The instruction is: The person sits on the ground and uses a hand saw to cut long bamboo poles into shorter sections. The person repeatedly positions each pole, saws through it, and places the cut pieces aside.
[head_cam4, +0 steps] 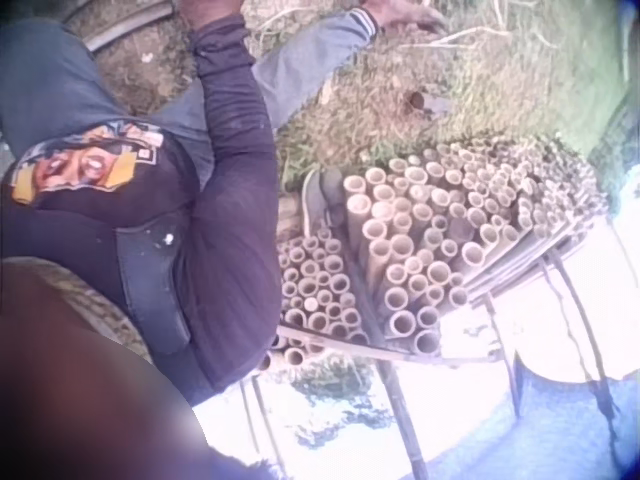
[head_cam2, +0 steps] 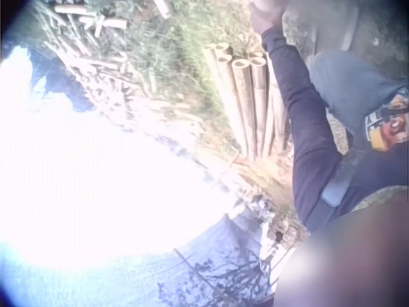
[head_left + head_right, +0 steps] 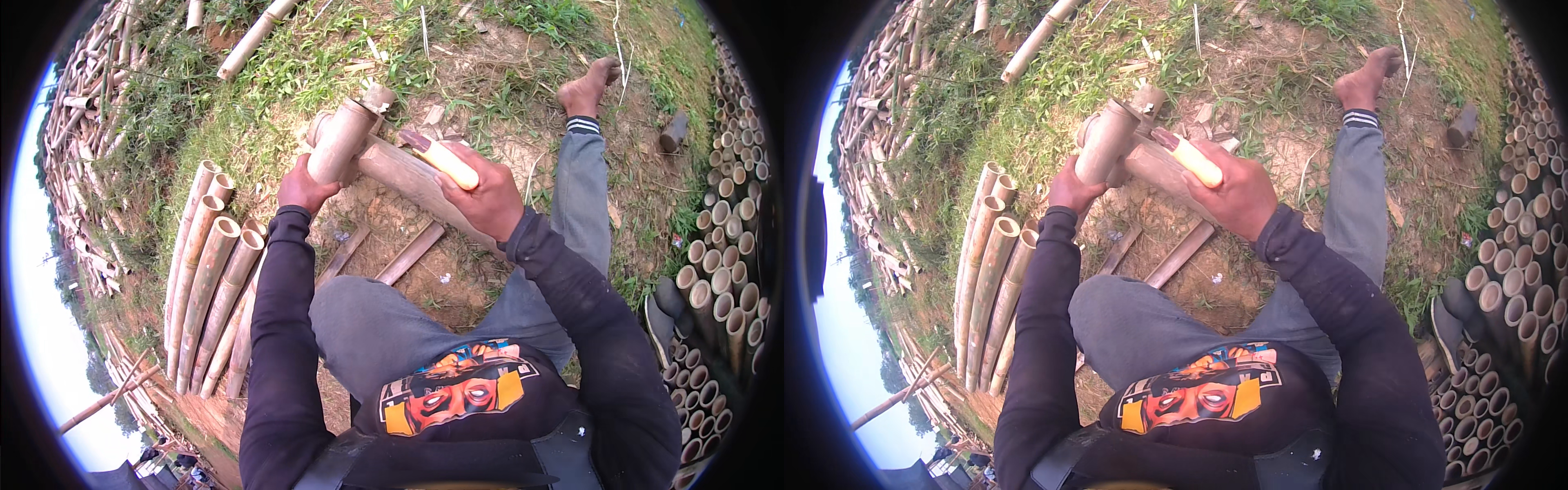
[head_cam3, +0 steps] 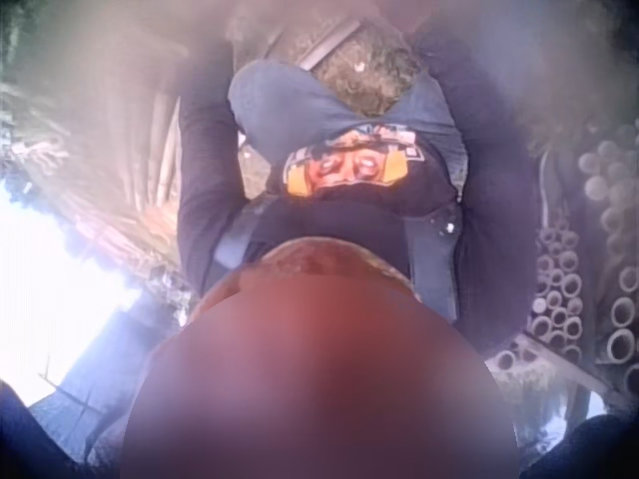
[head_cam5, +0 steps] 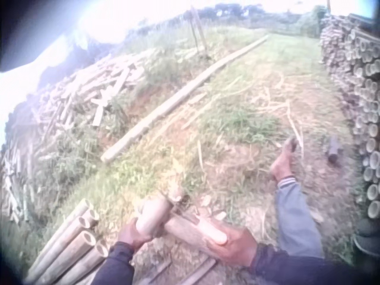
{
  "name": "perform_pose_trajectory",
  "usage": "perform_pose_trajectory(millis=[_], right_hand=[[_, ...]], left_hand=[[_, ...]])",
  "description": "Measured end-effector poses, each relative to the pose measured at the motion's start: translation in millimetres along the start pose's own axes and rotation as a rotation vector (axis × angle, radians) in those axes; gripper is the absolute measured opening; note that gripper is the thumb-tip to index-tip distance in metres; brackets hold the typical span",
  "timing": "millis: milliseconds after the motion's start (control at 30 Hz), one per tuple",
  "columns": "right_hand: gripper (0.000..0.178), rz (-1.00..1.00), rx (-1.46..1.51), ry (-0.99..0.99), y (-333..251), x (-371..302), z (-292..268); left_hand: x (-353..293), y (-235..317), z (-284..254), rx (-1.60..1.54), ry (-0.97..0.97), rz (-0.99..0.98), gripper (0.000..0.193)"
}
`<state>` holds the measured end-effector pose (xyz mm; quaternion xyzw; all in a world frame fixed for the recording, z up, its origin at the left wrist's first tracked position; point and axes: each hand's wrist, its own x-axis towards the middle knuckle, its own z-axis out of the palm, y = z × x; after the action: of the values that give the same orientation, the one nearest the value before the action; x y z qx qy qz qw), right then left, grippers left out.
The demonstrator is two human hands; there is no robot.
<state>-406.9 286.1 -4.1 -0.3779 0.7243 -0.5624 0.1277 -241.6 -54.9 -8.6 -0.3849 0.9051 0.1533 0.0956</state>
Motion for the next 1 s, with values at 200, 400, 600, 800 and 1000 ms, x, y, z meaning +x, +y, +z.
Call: perform_pose_trajectory(millis=[200, 400, 600, 800, 1000], right_hand=[[0.051, 0.071, 0.084, 0.025, -35, -56, -61], [0.045, 0.014, -0.096, -0.007, 23, 89, 65], [0.055, 0.086, 0.057, 0.02, -14, -83, -61], [0.046, 0.22, 0.004, -0.049, -17, 41, 3], [0.044, 0.0, -0.029, 0.036, 6, 39, 22]], left_hand=[[2, -6, 8, 0.001, 0.002, 0.026, 0.092], [-4, 1, 2, -0.002, 0.007, 0.001, 0.092], [0, -1, 3, 0.009, 0.003, 0.022, 0.094], [2, -4, 6, 0.033, -0.01, 0.005, 0.093], [2, 4, -3, 0.028, 0.003, -0.003, 0.094]])
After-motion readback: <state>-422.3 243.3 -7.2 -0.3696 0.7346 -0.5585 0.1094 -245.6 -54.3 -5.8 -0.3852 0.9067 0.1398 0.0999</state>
